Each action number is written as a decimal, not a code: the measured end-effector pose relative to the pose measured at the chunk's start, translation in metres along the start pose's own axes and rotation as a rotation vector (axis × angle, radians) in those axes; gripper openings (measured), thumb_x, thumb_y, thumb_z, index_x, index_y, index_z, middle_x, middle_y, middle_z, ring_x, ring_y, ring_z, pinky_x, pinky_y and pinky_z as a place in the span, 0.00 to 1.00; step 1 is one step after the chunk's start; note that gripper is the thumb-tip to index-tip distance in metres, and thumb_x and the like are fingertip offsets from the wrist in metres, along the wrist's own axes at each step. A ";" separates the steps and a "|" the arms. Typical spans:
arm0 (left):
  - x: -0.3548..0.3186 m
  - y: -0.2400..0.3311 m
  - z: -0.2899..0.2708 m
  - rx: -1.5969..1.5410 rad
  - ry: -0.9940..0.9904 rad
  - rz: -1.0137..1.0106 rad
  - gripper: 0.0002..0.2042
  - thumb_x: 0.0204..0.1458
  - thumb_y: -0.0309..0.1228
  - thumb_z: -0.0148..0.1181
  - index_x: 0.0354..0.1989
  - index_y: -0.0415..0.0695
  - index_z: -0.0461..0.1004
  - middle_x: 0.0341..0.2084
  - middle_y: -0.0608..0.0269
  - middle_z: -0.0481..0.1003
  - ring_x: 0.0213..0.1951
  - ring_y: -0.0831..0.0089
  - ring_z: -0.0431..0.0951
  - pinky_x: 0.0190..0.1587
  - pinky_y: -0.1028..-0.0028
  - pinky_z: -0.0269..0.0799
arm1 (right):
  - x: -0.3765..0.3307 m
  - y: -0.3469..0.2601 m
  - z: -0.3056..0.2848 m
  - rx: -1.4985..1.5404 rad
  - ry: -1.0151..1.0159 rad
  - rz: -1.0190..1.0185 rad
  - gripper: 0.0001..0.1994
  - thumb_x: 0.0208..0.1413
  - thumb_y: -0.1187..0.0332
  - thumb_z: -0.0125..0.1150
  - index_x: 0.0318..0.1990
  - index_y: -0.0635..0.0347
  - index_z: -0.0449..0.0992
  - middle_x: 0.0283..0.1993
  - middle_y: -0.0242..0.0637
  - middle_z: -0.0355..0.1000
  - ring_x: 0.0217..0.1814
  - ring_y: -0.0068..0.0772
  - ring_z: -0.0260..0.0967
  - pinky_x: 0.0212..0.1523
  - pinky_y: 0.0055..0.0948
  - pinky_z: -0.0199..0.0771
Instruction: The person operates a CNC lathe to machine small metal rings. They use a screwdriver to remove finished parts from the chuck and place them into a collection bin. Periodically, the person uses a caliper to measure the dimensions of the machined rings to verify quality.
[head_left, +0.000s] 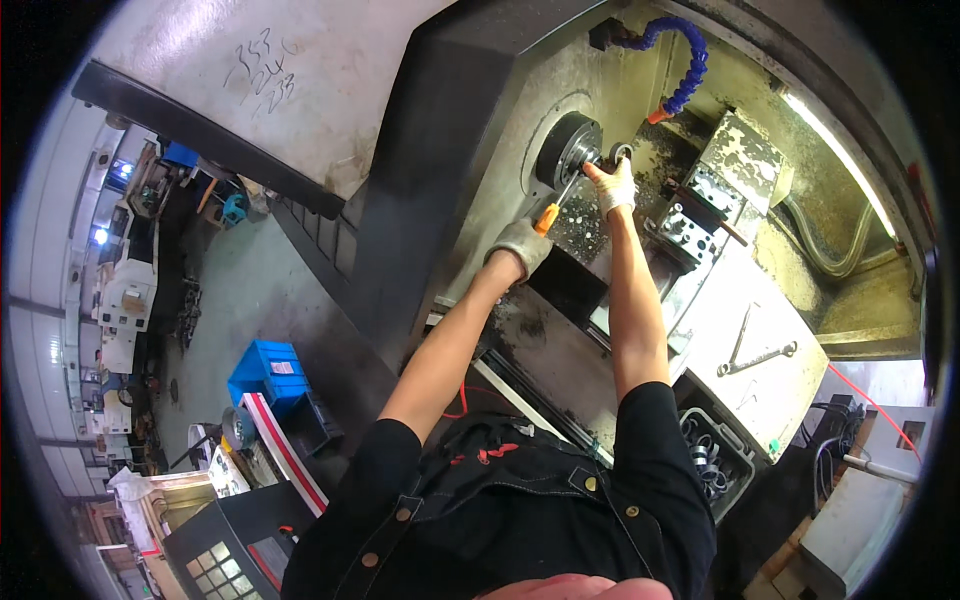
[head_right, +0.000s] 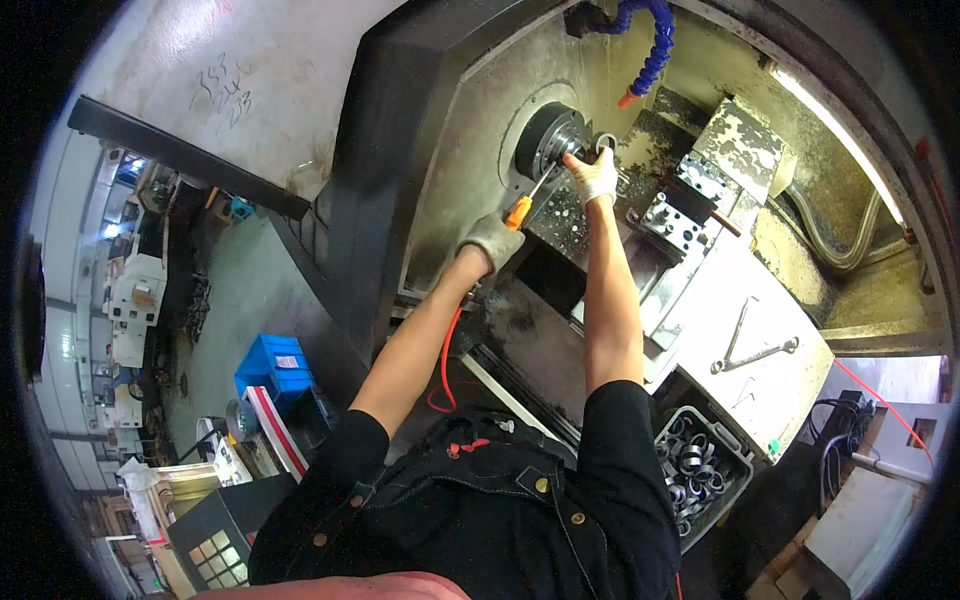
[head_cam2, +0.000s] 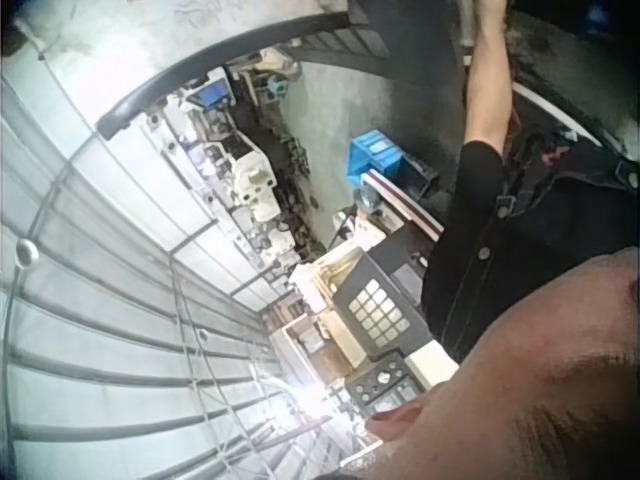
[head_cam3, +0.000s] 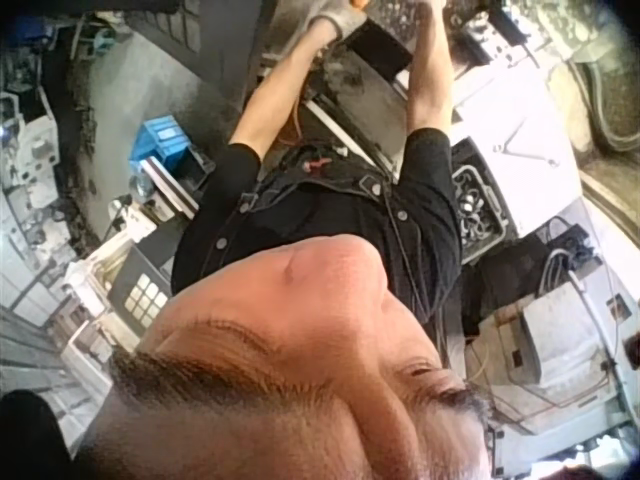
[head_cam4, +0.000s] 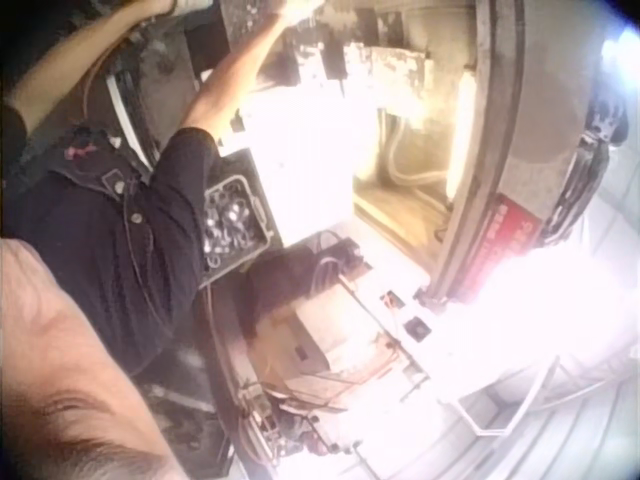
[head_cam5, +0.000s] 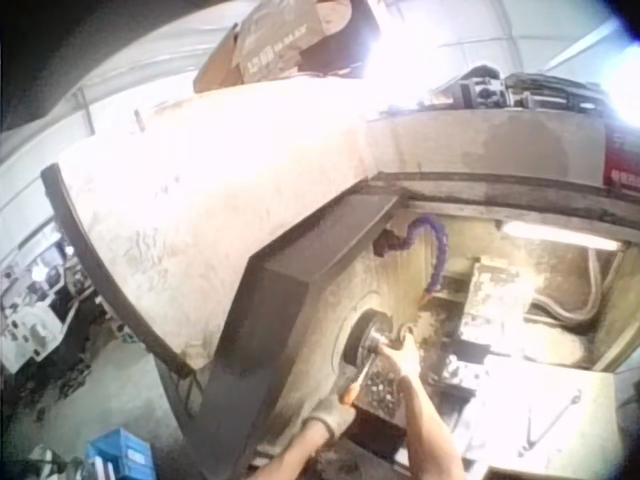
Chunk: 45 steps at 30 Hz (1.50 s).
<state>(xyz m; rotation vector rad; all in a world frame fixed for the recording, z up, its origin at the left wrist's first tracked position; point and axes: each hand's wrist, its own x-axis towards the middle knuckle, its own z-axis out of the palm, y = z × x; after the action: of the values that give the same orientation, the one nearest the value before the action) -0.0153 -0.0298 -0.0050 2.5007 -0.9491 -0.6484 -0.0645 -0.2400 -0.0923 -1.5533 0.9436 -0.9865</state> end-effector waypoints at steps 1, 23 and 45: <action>-0.001 0.001 0.000 -0.004 -0.043 0.010 0.19 0.41 0.36 0.53 0.41 0.37 0.71 0.38 0.42 0.72 0.44 0.51 0.71 0.46 0.64 0.67 | 0.000 -0.005 0.000 -0.073 0.024 0.047 0.31 0.35 0.66 0.71 0.48 0.67 0.62 0.40 0.40 0.69 0.36 0.30 0.66 0.38 0.28 0.67; -0.006 0.001 0.023 -0.046 0.027 0.014 0.15 0.40 0.32 0.54 0.37 0.40 0.70 0.35 0.43 0.73 0.42 0.51 0.72 0.43 0.62 0.68 | -0.020 0.016 -0.014 0.284 -0.186 0.367 0.16 0.53 0.49 0.49 0.31 0.52 0.70 0.29 0.30 0.65 0.31 0.23 0.63 0.28 0.26 0.66; -0.016 0.018 0.005 0.145 -0.013 -0.041 0.16 0.43 0.33 0.50 0.40 0.40 0.67 0.37 0.41 0.71 0.43 0.48 0.71 0.45 0.60 0.66 | -0.028 0.004 -0.006 0.933 -0.180 0.422 0.12 0.48 0.59 0.61 0.39 0.50 0.71 0.26 0.24 0.71 0.23 0.15 0.65 0.16 0.16 0.55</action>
<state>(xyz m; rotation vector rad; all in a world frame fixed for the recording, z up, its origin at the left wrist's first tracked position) -0.0382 -0.0320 0.0041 2.6522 -0.9837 -0.6306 -0.0807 -0.2168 -0.0985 -0.6079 0.5131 -0.7840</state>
